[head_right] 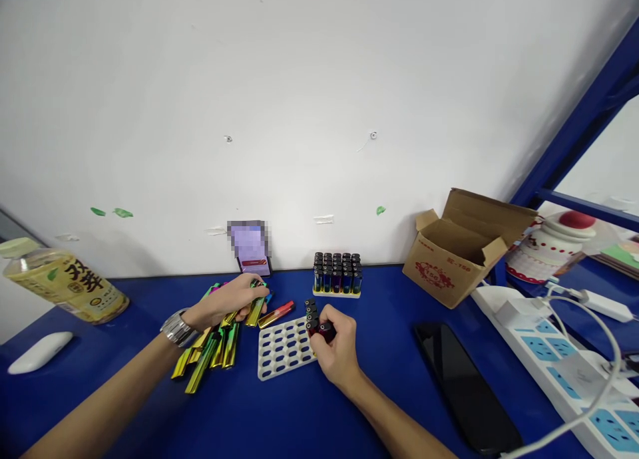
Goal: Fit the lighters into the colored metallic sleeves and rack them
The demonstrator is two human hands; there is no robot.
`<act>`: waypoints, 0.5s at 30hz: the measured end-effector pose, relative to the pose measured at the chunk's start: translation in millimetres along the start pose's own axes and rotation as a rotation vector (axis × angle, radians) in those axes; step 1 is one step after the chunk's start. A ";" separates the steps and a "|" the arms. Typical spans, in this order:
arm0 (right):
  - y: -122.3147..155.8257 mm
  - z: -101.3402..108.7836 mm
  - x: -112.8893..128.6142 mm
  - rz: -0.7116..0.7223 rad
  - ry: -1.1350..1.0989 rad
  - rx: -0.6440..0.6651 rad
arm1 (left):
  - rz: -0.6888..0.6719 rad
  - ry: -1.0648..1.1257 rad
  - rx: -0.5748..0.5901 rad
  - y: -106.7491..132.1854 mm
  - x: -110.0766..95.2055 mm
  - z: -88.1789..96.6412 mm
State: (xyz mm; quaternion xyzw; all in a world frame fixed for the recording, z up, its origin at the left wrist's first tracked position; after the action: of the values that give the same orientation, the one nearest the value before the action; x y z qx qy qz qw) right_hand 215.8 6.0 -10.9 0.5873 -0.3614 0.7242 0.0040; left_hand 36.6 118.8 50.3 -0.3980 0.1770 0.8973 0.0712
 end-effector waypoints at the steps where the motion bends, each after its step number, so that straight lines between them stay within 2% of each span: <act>1: -0.1 0.0 0.2 -0.002 0.001 0.002 | -0.025 -0.010 0.000 -0.9 -2.3 0.4; 5: -0.2 -0.2 0.1 -0.011 -0.003 0.008 | -0.108 -0.121 -0.040 -13.5 -6.8 -1.7; 9: -0.1 -0.3 -0.7 -0.017 -0.001 0.019 | -0.137 -0.254 -0.045 -27.2 -4.5 -12.0; 15: -0.6 -0.5 0.2 -0.023 -0.012 0.027 | -0.288 -0.407 -0.113 -30.7 -6.2 -18.5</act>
State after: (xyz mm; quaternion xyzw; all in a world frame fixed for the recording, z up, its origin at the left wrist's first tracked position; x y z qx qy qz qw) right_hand 215.6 6.6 -10.4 0.5958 -0.3448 0.7254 0.0023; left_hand 61.8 140.5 35.4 -0.2334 0.0499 0.9481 0.2100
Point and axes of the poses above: each hand's wrist, its own y-axis away from the middle knuckle, its own z-axis out of the back of the hand, x = y × z, the point moved 2 cm from there along -y, towards the middle knuckle, and after that the axes turned 12 degrees about -x, right-handed, at the moved point
